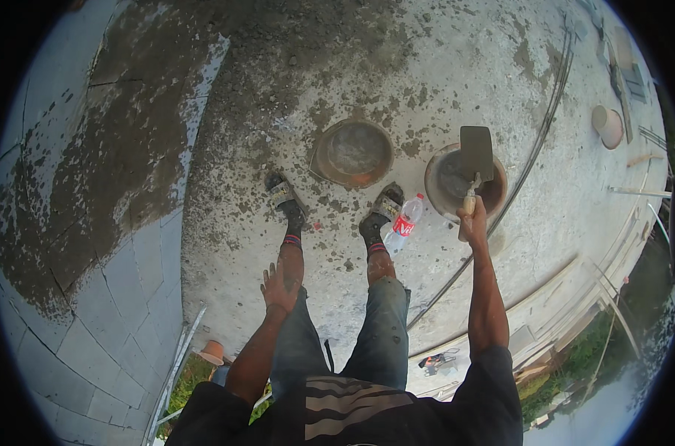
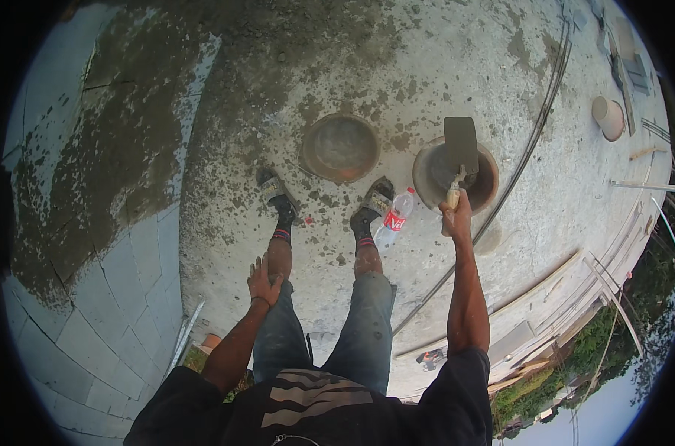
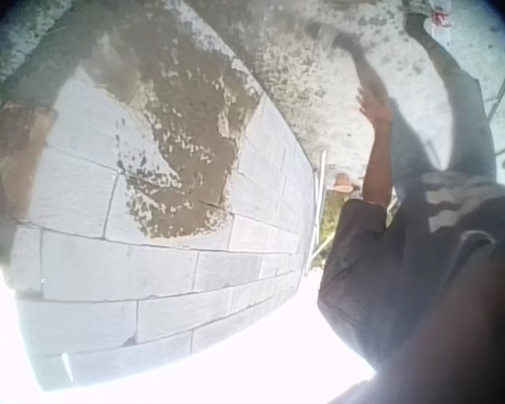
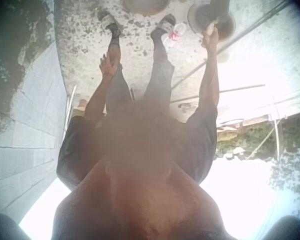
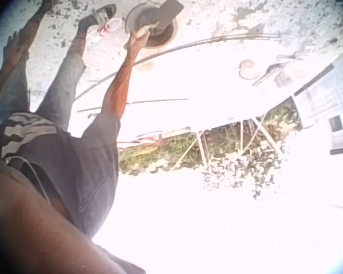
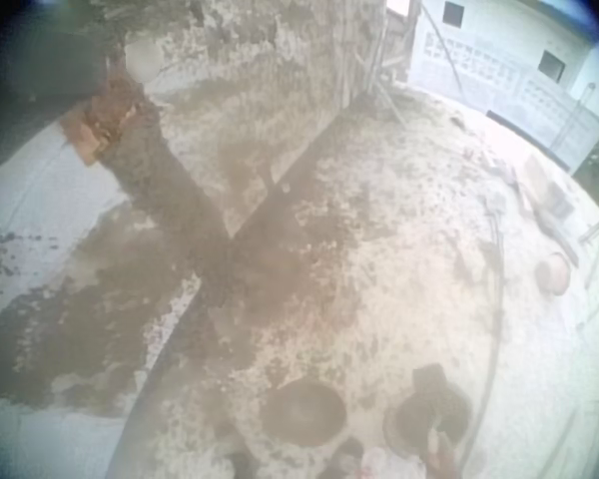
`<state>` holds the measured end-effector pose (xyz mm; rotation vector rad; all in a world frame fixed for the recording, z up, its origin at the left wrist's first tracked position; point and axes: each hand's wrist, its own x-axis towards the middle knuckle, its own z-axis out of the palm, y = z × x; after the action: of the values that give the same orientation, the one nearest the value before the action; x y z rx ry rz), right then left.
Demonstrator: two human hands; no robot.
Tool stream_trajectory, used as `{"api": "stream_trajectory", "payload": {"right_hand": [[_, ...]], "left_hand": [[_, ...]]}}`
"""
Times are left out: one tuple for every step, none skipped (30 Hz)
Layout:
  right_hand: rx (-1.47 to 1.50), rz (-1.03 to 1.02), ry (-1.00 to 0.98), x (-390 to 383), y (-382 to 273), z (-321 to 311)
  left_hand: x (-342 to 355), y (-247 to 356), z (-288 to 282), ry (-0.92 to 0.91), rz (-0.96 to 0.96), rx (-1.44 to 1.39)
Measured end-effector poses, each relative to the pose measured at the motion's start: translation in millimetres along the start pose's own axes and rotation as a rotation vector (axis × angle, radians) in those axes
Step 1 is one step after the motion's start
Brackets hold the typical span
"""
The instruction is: The person scoops cement mortar from a bucket using a trowel and applies it onto a wall, then stirs the mortar and scoops more.
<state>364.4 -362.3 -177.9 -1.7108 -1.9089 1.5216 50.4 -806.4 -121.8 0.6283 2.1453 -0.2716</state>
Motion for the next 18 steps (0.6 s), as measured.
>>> {"api": "stream_trajectory", "payload": {"right_hand": [[-0.230,-0.005,-0.025,-3,-11,6],[-0.461,-0.011,-0.049,-8,-23,14],[-0.655,-0.304,0.040,-14,-33,19],[-0.656,-0.306,0.038,-21,-49,33],[-0.709,-0.159,-0.081,-30,-68,50],[-0.763,-0.008,-0.196,-34,-80,65],[-0.758,-0.070,-0.218,-33,-77,80],[-0.750,-0.133,-0.243,-30,-70,99],[-0.776,-0.114,-0.306,-18,-66,123],[-0.800,-0.093,-0.372,-2,-66,148],[-0.853,-0.110,-0.322,11,-73,174],[-0.908,-0.127,-0.277,25,-79,201],[-0.917,-0.127,-0.233,45,-65,218],[-0.924,-0.126,-0.192,62,-48,234],[-0.914,-0.126,-0.207,72,-50,256],[-0.881,-0.121,-0.162,83,-52,271],[-0.851,-0.113,-0.116,92,-54,283],[-0.857,-0.108,-0.120,106,-48,285]], "left_hand": [[3,-4,-4,-0.005,-0.032,0.013],[5,-9,-9,-0.010,-0.064,0.025],[10,-8,-9,-0.014,-0.057,0.019],[14,-11,-11,-0.023,-0.068,0.062],[16,-15,-13,-0.034,-0.081,0.104],[20,-16,-16,-0.039,-0.081,0.100],[25,-14,-18,-0.033,-0.073,0.105],[28,-14,-21,-0.027,-0.068,0.112],[31,-17,-24,-0.029,-0.071,0.110],[33,-22,-26,0.003,-0.065,0.107],[36,-27,-29,0.038,-0.059,0.109],[38,-31,-34,0.033,-0.067,0.110],[42,-26,-37,0.025,-0.052,0.074],[46,-23,-38,0.016,-0.040,0.039],[47,-33,-40,0.011,-0.054,0.048],[47,-40,-40,0.028,-0.034,0.053],[49,-45,-38,0.042,-0.012,0.057],[57,-43,-39,0.034,-0.012,0.055]]}}
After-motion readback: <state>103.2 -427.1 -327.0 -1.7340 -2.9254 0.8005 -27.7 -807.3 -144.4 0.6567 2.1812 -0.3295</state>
